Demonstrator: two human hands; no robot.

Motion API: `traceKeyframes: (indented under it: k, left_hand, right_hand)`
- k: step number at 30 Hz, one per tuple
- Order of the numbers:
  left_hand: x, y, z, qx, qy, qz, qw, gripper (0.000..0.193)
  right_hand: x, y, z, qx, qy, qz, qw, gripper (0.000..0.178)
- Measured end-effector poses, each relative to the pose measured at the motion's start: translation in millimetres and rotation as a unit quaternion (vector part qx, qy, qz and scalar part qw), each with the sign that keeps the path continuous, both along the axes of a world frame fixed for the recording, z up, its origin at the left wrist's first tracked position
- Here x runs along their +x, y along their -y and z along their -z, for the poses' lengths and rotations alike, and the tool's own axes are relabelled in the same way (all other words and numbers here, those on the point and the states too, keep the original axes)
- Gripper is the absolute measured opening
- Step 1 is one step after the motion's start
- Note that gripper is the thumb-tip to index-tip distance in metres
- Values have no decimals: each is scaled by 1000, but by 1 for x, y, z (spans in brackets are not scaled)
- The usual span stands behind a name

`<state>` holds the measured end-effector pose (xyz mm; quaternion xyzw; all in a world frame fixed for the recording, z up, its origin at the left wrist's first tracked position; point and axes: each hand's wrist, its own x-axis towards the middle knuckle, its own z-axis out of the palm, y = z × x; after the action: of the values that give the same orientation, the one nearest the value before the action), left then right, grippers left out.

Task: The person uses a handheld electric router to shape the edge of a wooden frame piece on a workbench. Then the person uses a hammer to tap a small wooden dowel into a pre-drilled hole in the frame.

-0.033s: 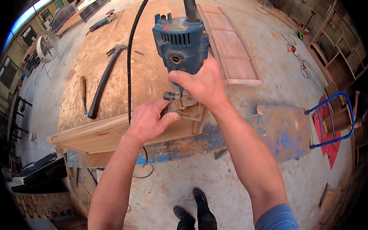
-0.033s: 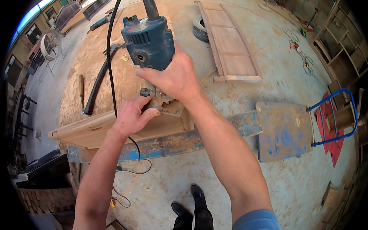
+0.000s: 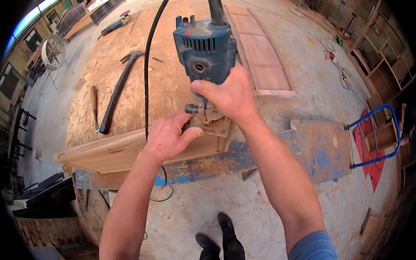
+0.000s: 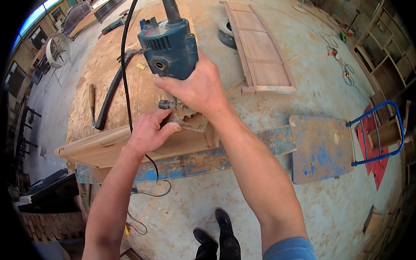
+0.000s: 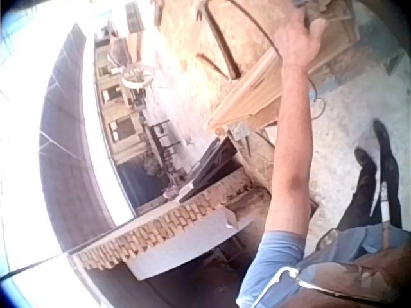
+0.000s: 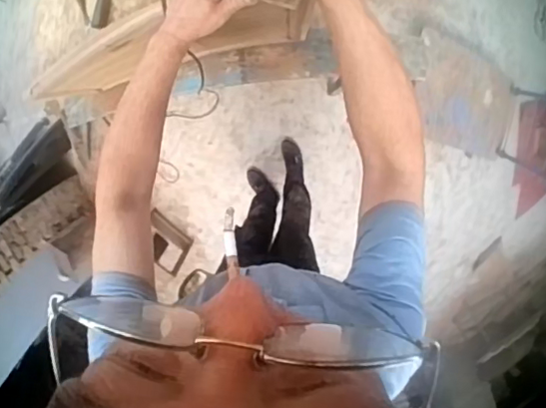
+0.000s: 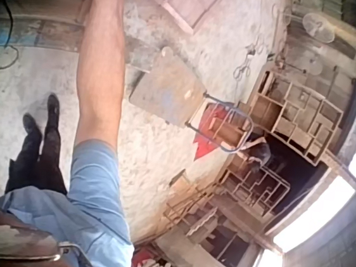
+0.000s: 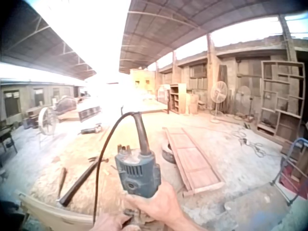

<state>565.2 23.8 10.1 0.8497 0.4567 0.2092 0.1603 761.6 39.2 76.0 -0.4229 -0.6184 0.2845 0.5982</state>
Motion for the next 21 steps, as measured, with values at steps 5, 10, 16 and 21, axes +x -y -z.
traceKeyframes:
  k: [5, 10, 16, 21]
  left_hand:
    - [2, 1, 0, -7, 14, 1, 1000, 53]
    - [2, 3, -5, -22, 4, -7, 1000, 52]
    - [2, 2, -1, 2, 27, 8, 1000, 54]
    - [-3, -2, 2, 0, 5, 19, 1000, 63]
  right_hand:
    - [0, -1, 2, -6, -9, 4, 1000, 53]
    - [0, 0, 0, -7, 1, 10, 1000, 54]
    - [2, -2, 3, -15, -10, -2, 1000, 53]
    - [2, 7, -1, -6, 7, -4, 1000, 53]
